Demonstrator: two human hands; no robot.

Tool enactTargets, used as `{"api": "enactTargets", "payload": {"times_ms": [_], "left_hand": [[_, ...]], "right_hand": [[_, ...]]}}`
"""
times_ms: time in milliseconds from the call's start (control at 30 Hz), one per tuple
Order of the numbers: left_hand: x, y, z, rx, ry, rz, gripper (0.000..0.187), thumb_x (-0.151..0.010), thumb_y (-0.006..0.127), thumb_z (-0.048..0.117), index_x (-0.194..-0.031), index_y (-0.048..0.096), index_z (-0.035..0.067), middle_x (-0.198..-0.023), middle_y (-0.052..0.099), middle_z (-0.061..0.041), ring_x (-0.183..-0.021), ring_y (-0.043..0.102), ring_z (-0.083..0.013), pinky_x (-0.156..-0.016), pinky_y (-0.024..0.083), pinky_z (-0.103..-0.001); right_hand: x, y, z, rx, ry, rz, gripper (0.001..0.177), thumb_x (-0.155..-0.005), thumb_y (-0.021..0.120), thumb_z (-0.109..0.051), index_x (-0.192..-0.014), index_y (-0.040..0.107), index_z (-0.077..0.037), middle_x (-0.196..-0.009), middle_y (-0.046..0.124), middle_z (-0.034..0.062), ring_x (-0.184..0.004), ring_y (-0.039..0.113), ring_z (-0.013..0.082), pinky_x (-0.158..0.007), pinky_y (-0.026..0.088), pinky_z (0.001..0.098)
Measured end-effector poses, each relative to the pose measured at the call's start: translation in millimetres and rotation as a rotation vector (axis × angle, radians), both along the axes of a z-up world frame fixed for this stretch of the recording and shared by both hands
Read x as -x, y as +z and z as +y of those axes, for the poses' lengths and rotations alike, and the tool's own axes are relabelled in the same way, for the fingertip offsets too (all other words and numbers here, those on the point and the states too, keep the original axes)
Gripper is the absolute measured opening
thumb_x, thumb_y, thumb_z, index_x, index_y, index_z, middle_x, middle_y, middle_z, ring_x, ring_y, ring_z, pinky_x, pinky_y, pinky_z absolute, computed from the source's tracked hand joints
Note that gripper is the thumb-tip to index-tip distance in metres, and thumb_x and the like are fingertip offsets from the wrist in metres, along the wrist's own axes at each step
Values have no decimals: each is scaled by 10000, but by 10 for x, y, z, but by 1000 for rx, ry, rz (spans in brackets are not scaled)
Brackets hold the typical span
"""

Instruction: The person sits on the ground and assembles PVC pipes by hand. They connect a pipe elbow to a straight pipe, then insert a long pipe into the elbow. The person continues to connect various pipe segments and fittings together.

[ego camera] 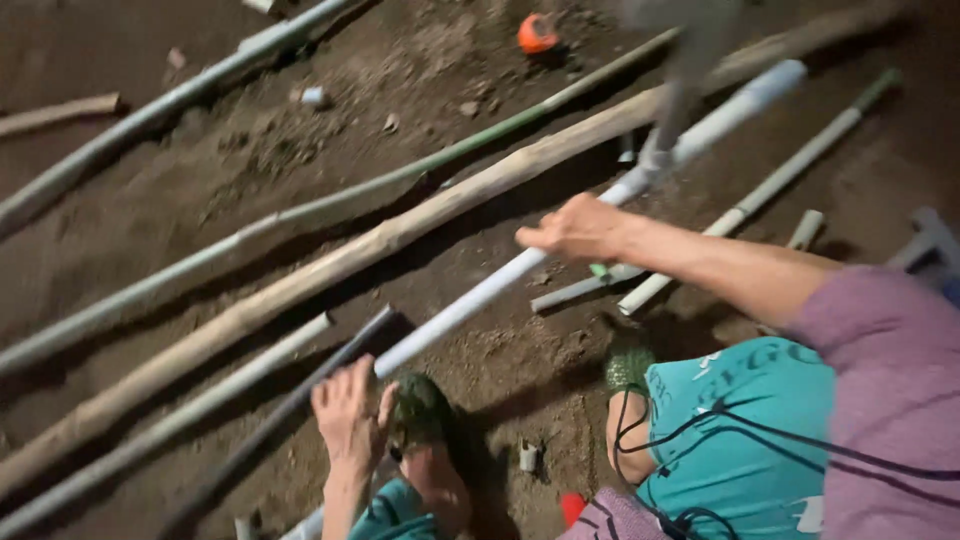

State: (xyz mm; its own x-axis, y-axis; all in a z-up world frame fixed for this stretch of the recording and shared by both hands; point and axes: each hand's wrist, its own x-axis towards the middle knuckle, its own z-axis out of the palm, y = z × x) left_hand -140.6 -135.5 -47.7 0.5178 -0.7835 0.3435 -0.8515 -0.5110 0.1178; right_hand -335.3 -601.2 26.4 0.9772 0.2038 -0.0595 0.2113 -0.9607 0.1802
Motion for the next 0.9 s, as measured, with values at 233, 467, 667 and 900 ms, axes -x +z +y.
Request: {"api": "enactTargets", "payload": {"times_ms": [233,467,667,900], "left_hand": [[-68,-502,92,-534,279,522,438,-1033,389,641,-1393,572,473,-884,822,-100,-839,798,-345,-731,576,-481],[-111,-177,279,-373,-41,603,401,-1011,452,347,-1353,655,301,-1493,652,109,-912,773,-386,-742,541,-527],[68,-93,541,-461,414,469,702,-957,163,733,-1459,588,492,-790,811,-48,-751,768,-276,-637,534,-361],[-99,-339,1086,-3,144,466,429,-927,675,455,-1337,697,331,-741,827,-25,-691,793,-257,-713,639,-376]], "right_hand": [[-36,-97,176,-2,64,80,164,-1059,432,3,-1172,491,-101,-640,643,9,-399,604,192,-310,516,371],[-103,-67,222,-121,72,87,124,-1072,518,-12,-1108,427,-87,-600,613,-9,-415,591,211,-329,512,394],[-130,-113,199,-142,96,-17,177,-1082,542,2,-946,462,-80,-517,458,-132,-364,455,129,-300,375,333],[11,-167,198,-223,-86,218,385,-792,902,-315,-1051,629,-238,-786,798,47,-840,807,283,-782,628,464]]}}
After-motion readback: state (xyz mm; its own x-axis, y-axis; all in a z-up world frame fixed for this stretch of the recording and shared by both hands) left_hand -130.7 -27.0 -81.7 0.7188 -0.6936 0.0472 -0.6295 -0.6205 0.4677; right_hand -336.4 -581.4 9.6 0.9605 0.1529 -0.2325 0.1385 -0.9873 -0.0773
